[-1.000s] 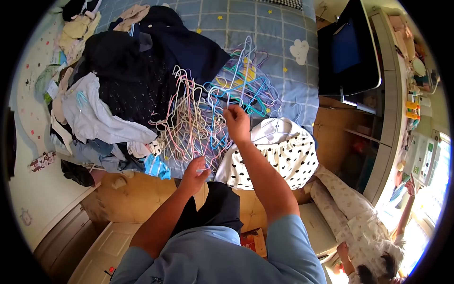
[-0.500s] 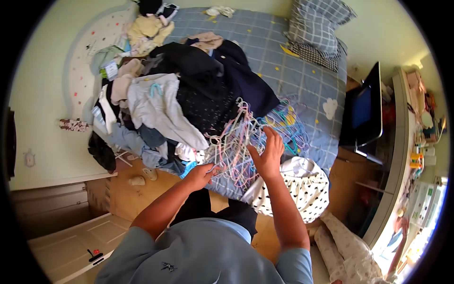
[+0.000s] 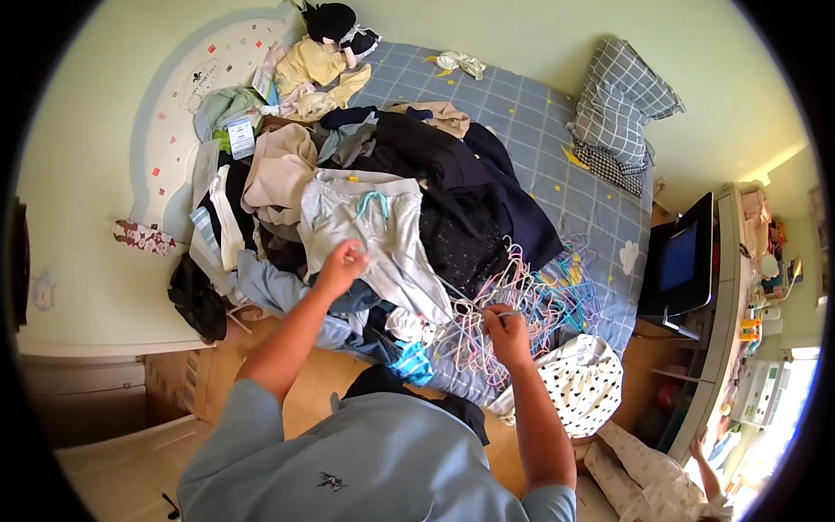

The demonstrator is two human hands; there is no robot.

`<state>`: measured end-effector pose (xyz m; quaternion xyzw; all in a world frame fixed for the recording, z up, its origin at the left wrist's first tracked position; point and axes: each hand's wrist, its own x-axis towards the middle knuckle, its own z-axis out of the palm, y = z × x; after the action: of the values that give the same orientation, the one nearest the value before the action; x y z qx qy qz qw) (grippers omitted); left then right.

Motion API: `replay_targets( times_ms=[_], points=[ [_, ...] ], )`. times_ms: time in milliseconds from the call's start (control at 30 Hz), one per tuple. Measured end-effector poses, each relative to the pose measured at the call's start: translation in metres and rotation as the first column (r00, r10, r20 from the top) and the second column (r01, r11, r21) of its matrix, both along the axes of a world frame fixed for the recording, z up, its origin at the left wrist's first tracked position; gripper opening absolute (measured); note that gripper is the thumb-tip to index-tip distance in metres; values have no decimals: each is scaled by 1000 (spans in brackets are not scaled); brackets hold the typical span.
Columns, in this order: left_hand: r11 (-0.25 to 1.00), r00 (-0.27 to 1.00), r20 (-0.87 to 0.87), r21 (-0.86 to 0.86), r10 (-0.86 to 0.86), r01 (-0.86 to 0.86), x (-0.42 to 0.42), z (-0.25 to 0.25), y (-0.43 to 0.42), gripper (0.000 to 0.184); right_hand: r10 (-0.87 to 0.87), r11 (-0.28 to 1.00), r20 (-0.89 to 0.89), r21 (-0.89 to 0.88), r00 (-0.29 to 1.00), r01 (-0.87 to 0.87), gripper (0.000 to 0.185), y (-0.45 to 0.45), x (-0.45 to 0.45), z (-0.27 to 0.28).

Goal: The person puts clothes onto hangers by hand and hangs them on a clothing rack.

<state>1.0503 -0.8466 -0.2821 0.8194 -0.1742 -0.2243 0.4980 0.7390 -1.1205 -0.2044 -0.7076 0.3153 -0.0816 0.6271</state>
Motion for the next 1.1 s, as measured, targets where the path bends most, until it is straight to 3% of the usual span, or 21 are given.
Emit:
replay_targets(
  times_ms=[33,100,167,300,400,500,633,733,867,1100],
  points=[
    [997,996,56,6,71,-71,33,-14,3,52,-30,999,1,31,1000,30,20,12,12,2],
    [974,974,-54,-44,220,-223,82,4,2,56,-93,991,4,96,996,93,20,39,38,9],
    [941,932,131,-5,337,-340,149,-40,5,57,-99,992,-33,79,995,101,22,59,61,28],
    [797,804,437,264,402,-543,211,-7,-10,67,-166,980,-40,105,985,169,20,83,90,38],
    [733,893,303,513,332,-446,231,0,-25,75,-192,977,-29,89,981,194,17,92,109,55],
    [759,952,197,575,233,-304,255,-32,-24,73,-160,987,-15,10,987,160,18,97,122,61],
    [850,940,300,443,160,-286,257,-60,-14,38,-139,987,-17,-77,990,137,19,95,133,68],
    [926,851,409,39,328,-376,235,-35,-12,22,-127,979,-26,-165,992,121,19,93,138,76],
    [909,868,351,-349,352,-227,208,21,-17,22,-50,932,-23,-359,998,38,22,93,143,112],
    [901,916,378,-432,136,45,137,134,-25,28,93,831,124,-556,988,-8,21,96,123,171]
  ],
)
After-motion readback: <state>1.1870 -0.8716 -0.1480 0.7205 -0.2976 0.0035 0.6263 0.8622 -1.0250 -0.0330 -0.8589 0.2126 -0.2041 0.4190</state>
